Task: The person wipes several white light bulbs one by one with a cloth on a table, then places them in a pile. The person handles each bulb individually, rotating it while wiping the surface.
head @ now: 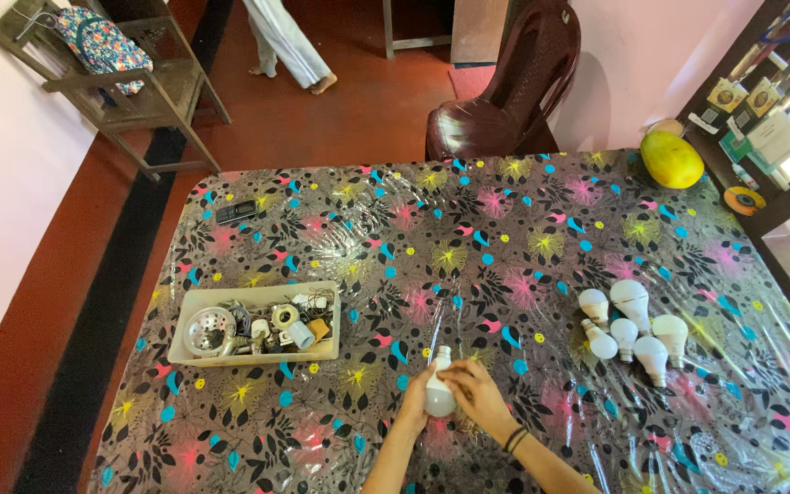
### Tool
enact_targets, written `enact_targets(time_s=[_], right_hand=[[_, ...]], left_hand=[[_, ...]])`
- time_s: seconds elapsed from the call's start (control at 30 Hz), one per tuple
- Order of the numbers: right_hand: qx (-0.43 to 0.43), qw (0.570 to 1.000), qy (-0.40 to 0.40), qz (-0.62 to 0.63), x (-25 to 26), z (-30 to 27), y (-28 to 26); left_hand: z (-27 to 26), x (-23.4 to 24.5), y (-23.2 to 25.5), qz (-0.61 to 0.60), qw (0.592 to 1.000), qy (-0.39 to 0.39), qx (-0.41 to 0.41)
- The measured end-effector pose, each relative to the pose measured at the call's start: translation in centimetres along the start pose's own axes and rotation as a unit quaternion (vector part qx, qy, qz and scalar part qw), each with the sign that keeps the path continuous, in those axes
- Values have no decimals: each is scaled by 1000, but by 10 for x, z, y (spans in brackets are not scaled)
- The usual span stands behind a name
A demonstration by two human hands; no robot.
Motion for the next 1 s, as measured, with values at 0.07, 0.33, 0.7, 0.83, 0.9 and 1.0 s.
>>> enact_targets(time_s=[0.07,0.33,0.7,0.83,0.9,1.0], right_hand=[[24,999,-32,8,1,-8,-9],[19,1000,19,14,-1,6,8],[31,999,-39,11,-1,-4,-8],[-23,999,0,29,-1,6,7],[-68,996,20,62,-1,11,11],[-4,999,25,33,-2,7,-1]], left_hand=[[1,3,2,-2,1000,0,-11],[-2,5,-2,30,999,-16,-18],[-3,7,0,-14,1000,-13,-23],[-2,3,-3,-13,999,-23,-36],[1,-2,-1,-31,998,-19,-55],[0,-1,2,-31,997,-7,-65]])
Point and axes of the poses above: each hand's wrist, its own z-axis towards the middle knuckle, its own x-axis out of the back of the hand, y = z × x, the point moved 2 cm from there along z, towards the middle knuckle, and after that the axes turned 13 degrees about z, right-handed, at the moved point
